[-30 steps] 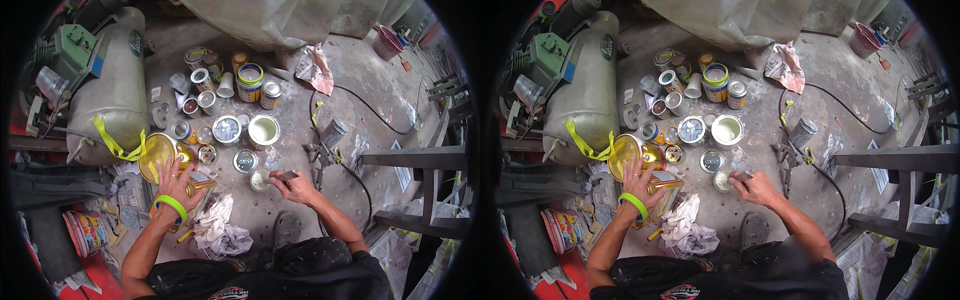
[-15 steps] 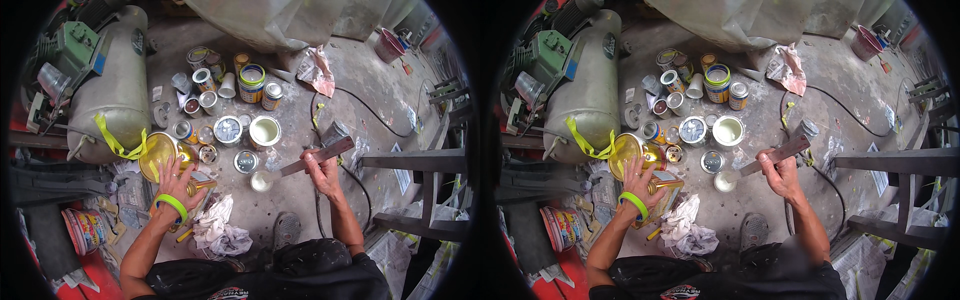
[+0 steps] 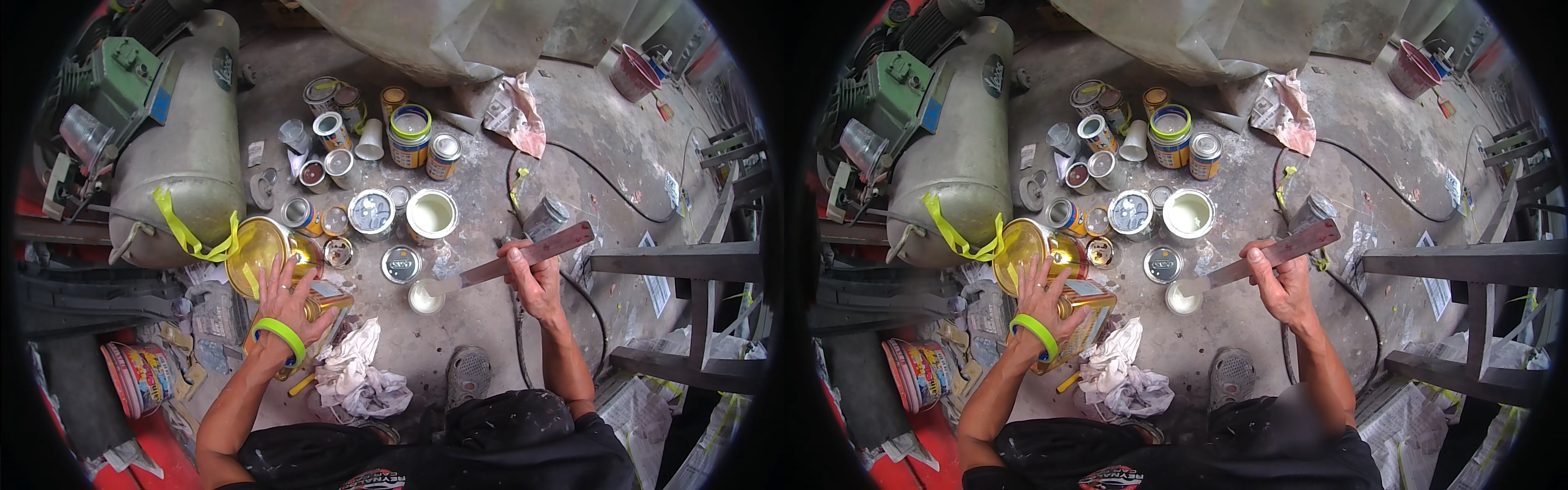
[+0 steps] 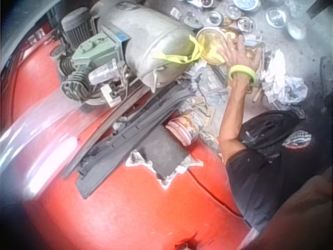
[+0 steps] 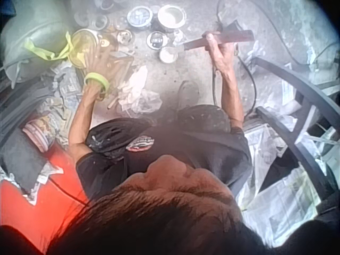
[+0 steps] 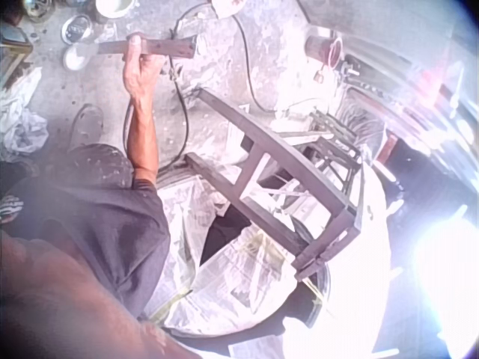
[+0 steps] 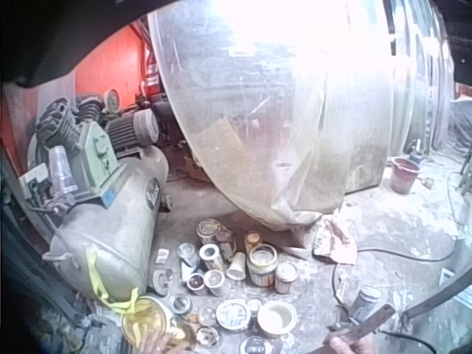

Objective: The person sits on the floor and mixes a white liquid in a small cup using a metal spatula. They pour the mixture into a larger container, then add a yellow liquid from a gold can into the cup and stir it again. Finally, they pour the mixed liquid into a white paper funnel.

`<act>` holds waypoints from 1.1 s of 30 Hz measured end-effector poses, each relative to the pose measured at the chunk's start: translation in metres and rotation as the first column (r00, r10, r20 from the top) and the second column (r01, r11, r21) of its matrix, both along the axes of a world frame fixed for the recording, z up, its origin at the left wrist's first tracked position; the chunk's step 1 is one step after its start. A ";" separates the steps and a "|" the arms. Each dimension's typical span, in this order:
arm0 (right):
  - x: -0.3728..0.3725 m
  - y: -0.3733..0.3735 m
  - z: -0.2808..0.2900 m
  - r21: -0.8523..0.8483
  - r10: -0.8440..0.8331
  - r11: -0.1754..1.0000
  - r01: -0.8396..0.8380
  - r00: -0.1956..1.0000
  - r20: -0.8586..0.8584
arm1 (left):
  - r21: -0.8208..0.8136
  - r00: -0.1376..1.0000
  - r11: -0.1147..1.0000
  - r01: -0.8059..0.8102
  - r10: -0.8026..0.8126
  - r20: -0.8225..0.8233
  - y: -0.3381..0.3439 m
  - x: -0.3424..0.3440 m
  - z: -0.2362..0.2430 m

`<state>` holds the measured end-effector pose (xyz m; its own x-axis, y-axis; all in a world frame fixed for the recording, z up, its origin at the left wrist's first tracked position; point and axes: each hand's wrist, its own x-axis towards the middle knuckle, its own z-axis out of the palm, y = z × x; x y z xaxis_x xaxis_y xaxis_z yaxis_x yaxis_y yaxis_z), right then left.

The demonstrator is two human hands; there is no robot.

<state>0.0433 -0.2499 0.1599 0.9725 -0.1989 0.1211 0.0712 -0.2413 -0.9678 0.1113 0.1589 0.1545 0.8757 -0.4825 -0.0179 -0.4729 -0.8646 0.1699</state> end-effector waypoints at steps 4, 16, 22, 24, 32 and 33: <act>0.000 0.001 -0.004 0.020 0.008 1.000 -0.008 1.000 -0.007 | -0.002 1.000 1.000 0.003 -0.003 0.003 0.000 0.000 0.000; 0.001 0.009 -0.022 -0.108 0.079 0.991 -0.081 0.997 -0.022 | 0.000 1.000 1.000 0.000 0.000 -0.006 -0.001 0.000 0.003; 0.002 0.002 -0.025 -0.084 0.035 0.996 -0.040 0.998 -0.057 | 0.001 1.000 1.000 0.003 -0.003 0.003 0.000 0.000 0.001; 0.004 -0.001 -0.021 -0.020 -0.049 0.999 0.048 0.998 -0.041 | 0.008 1.000 1.000 0.005 -0.005 -0.009 -0.001 0.000 0.002; 0.005 -0.004 -0.016 0.053 -0.072 0.995 0.080 0.989 -0.129 | 0.022 1.000 1.000 0.008 -0.007 -0.025 -0.002 0.000 0.005; 0.007 -0.005 -0.014 0.062 -0.097 0.993 0.104 0.989 -0.109 | 0.021 1.000 1.000 0.009 -0.008 -0.022 -0.002 0.000 0.004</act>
